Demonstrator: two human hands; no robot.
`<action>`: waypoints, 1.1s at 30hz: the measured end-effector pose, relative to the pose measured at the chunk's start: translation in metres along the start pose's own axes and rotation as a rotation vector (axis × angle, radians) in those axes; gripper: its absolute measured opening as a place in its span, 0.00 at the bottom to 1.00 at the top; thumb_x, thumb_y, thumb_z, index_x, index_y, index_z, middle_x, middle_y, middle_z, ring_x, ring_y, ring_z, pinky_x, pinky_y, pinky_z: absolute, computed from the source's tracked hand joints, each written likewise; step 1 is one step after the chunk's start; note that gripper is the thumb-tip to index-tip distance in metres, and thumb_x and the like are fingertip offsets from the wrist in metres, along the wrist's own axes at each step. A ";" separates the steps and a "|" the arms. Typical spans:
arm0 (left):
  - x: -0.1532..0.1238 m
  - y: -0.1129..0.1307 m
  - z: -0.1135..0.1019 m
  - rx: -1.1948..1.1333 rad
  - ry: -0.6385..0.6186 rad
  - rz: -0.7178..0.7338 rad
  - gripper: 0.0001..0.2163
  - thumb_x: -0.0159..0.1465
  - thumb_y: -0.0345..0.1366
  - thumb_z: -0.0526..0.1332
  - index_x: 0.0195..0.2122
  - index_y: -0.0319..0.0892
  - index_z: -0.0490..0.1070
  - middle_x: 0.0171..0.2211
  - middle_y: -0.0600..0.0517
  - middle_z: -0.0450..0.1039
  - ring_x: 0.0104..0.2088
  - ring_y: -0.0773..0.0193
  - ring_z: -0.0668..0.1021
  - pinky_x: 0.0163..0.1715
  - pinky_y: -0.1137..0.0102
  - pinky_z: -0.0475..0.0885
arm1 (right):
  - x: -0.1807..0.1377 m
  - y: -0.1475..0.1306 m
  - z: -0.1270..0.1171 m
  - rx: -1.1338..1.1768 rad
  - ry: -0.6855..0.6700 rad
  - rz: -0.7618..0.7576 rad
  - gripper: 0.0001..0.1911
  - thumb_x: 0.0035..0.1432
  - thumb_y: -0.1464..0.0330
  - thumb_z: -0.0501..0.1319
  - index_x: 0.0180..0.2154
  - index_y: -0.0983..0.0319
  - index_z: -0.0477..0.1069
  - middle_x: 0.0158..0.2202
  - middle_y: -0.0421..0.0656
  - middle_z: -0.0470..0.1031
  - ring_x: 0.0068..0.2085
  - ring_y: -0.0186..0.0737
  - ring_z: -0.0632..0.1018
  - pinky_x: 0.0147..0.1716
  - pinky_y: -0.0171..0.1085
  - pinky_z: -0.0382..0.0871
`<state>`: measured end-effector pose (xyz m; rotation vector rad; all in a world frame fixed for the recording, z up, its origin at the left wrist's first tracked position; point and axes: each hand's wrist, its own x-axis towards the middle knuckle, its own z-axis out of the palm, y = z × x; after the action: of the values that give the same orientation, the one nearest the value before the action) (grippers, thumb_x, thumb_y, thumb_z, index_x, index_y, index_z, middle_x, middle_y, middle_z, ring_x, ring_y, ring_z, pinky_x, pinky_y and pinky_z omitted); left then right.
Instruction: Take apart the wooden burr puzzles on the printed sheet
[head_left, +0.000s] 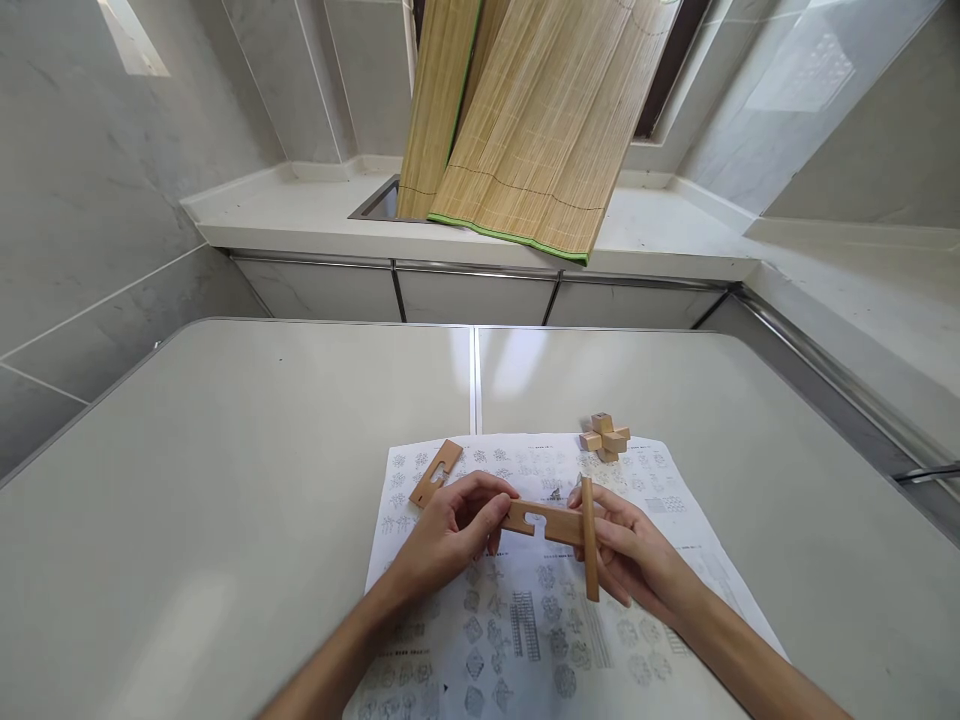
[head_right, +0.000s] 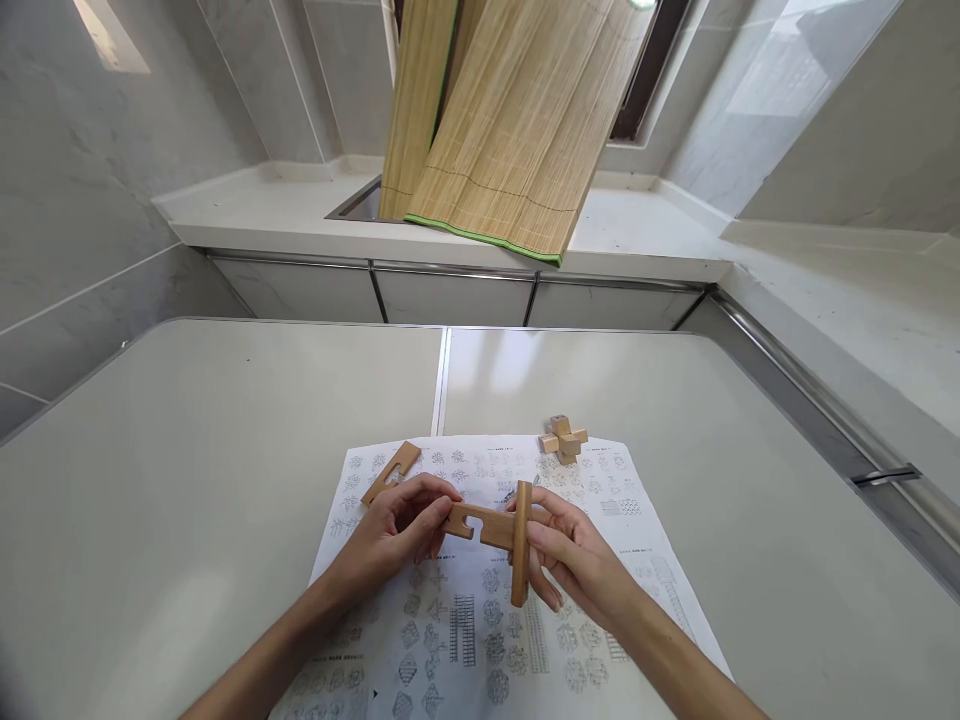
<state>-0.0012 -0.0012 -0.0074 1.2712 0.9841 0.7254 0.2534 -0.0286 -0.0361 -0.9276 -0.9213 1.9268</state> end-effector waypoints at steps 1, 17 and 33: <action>0.000 0.000 0.000 0.003 0.000 -0.001 0.15 0.72 0.50 0.61 0.44 0.43 0.75 0.24 0.58 0.68 0.23 0.68 0.70 0.25 0.72 0.64 | 0.001 0.001 -0.001 0.000 0.001 0.003 0.18 0.63 0.56 0.70 0.46 0.60 0.71 0.25 0.39 0.78 0.12 0.27 0.67 0.17 0.30 0.62; -0.001 0.002 0.003 0.045 0.067 0.017 0.14 0.72 0.50 0.60 0.44 0.43 0.74 0.23 0.57 0.68 0.24 0.66 0.72 0.26 0.71 0.66 | 0.001 -0.005 0.001 0.071 0.206 -0.019 0.26 0.57 0.57 0.74 0.54 0.57 0.73 0.25 0.35 0.69 0.23 0.30 0.67 0.22 0.28 0.64; -0.001 -0.012 0.012 0.529 0.345 0.258 0.10 0.74 0.42 0.58 0.44 0.44 0.76 0.31 0.51 0.79 0.28 0.63 0.76 0.30 0.68 0.71 | 0.003 0.011 0.011 -0.510 0.458 -0.261 0.23 0.62 0.57 0.72 0.55 0.54 0.71 0.22 0.33 0.66 0.20 0.35 0.66 0.19 0.33 0.61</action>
<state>0.0086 -0.0096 -0.0194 1.7945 1.3670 0.9414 0.2396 -0.0335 -0.0407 -1.3903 -1.2001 1.1994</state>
